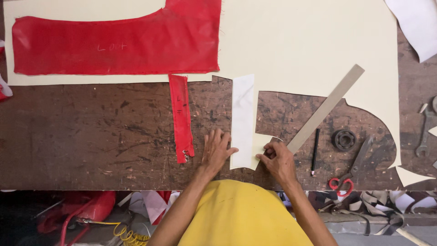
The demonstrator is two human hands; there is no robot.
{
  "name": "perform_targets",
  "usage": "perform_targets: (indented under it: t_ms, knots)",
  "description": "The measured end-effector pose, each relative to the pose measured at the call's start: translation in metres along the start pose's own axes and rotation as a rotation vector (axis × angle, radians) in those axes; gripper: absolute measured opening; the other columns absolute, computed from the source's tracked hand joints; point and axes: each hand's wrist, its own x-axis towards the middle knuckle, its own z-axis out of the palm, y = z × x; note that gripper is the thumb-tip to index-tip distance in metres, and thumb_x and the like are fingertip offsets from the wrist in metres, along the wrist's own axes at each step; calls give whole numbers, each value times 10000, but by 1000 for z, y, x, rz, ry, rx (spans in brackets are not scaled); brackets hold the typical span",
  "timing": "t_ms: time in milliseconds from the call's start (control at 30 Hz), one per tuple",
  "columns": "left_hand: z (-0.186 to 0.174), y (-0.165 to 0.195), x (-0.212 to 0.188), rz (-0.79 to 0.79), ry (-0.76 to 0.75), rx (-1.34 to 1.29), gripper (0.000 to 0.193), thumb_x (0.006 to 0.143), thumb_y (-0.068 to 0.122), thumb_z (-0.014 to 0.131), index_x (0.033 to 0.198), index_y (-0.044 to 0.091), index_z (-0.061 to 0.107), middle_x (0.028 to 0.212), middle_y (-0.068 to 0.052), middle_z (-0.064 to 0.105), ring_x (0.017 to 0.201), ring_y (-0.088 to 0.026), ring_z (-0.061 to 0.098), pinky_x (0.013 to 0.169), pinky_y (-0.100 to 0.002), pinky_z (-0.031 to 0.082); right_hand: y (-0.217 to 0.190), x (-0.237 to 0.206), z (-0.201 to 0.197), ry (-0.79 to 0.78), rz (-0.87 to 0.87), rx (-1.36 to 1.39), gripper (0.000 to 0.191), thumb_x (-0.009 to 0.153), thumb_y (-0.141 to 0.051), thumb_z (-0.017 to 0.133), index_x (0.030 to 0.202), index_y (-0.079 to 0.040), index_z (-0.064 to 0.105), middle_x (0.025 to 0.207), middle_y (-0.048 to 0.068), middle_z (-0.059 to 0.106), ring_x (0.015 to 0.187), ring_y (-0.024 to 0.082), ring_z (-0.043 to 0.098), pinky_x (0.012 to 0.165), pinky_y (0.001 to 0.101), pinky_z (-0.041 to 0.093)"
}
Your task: The person cuts cream-colored fabric on a workbench with scissors, following pattern outlines and trimming narrow strips away from the material. They reposition the fabric and pattern pieces by hand, then use a pencil to mark lines on a cut piece near the end of the clip.
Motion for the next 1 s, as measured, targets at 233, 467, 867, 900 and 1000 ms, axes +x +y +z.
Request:
perform_targets:
  t_ms: [233,467,867,900,1000]
  knots:
    - [15,5,-4,30,29,11,409,779,287,836,1079,79,651,1118,-125,553,1098,-332,502,933,-540,382,46,-1,4,0,70,-5,334,737,-170,891,971,-21,705,853,133,690,739,289,654,699,398,542]
    - [21,6,-1,57,38,-24,358,812,249,816,1090,84,664,1148,-114,574,1170,-306,524,1026,-488,407,121,34,11,11,10,-146,388,757,-261,883,1091,-79,805,886,151,769,819,248,757,825,369,594]
    - [-10,2,47,117,29,91,695,741,228,861,1340,14,579,1412,-217,475,1294,-390,451,1058,-563,362,164,-13,-52,466,219,-354,591,798,-360,873,1247,-28,678,1169,229,628,1114,404,604,928,488,505]
    - [-14,3,57,138,28,107,729,720,220,871,1347,4,567,1426,-231,461,1300,-401,442,1076,-570,350,160,-15,-55,465,250,-330,638,794,-377,875,1282,-25,663,1189,232,611,1138,407,588,933,492,498]
    - [-21,9,90,240,30,150,804,686,196,893,1367,-24,527,1467,-253,433,1334,-409,443,1130,-541,372,149,-14,-59,480,280,-392,602,782,-398,905,1209,-23,705,1117,246,648,1065,410,627,911,476,523]
